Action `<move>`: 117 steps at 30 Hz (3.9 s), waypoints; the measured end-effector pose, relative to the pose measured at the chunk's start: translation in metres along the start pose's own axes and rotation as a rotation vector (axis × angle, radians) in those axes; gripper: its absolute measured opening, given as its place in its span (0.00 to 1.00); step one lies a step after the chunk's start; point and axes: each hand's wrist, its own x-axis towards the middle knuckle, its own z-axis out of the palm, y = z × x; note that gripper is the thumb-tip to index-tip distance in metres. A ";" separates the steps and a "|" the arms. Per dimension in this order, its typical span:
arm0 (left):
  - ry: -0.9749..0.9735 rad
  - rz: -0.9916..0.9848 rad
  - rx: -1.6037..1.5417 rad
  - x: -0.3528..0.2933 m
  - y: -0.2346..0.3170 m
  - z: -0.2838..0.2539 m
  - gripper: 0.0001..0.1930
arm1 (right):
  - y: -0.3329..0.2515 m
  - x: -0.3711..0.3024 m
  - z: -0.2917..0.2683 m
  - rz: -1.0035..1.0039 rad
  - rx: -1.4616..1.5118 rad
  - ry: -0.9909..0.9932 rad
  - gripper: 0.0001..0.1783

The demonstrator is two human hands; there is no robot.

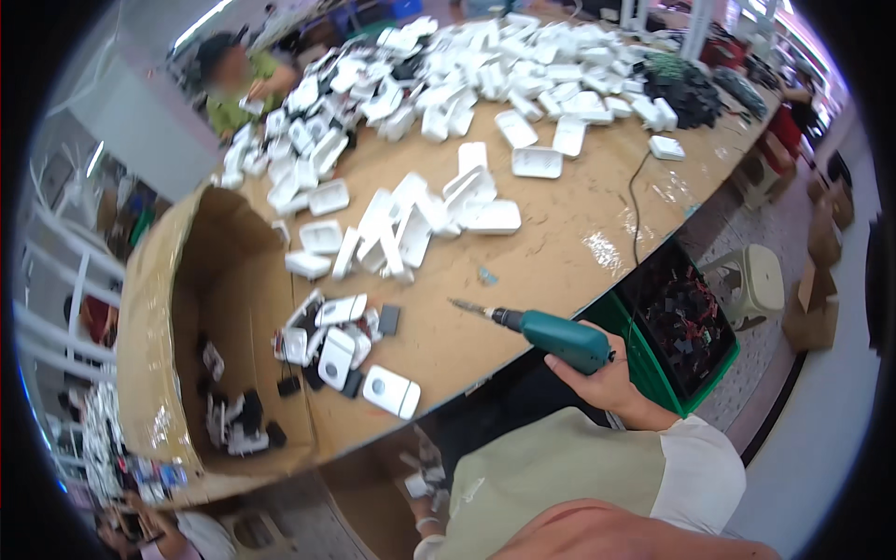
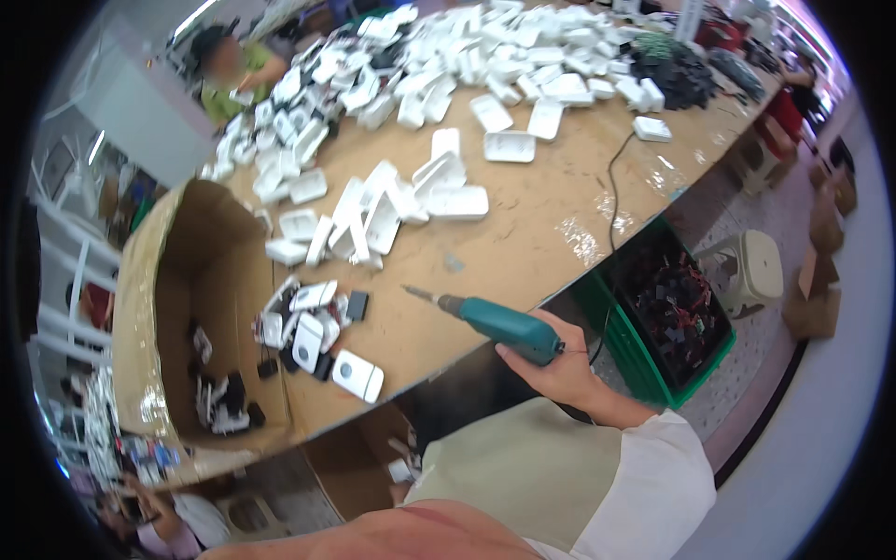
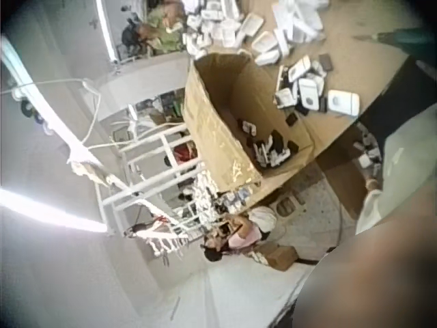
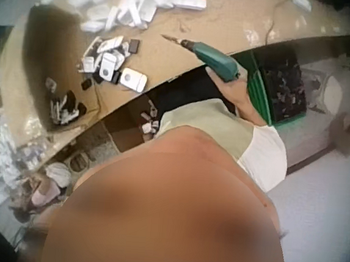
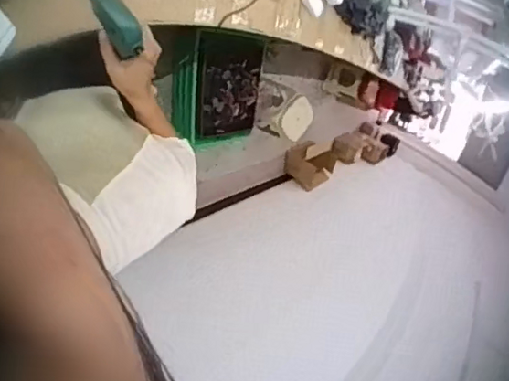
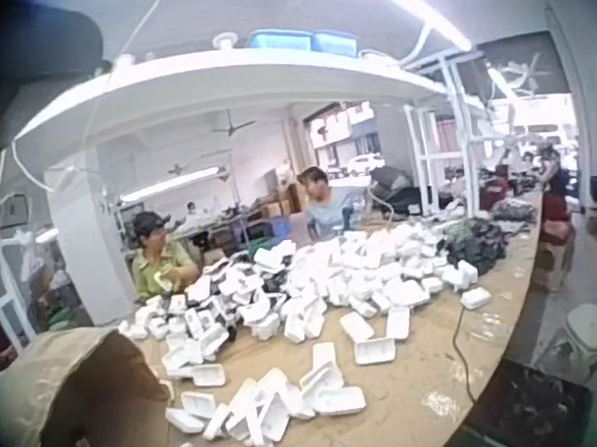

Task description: Assembling electronic components into plastic housings and soldering wires inside the cases at a factory workbench.

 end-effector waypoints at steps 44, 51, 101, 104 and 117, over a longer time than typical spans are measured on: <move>0.582 1.170 -0.220 -0.038 0.426 -0.502 0.25 | 0.036 -0.010 -0.028 0.289 -0.005 0.397 0.15; 0.396 1.061 -0.181 -0.101 0.326 -0.539 0.46 | 0.026 -0.004 -0.034 0.091 -0.062 0.320 0.11; 0.756 0.168 -0.416 -0.055 0.394 -0.491 0.22 | 0.032 -0.008 -0.015 0.167 -0.062 0.209 0.17; 0.724 0.051 -0.405 -0.045 0.399 -0.494 0.21 | 0.025 -0.007 -0.016 0.209 -0.007 0.208 0.17; 0.653 0.509 -1.404 -0.079 0.387 -0.457 0.09 | 0.033 -0.003 -0.026 0.255 0.004 0.210 0.15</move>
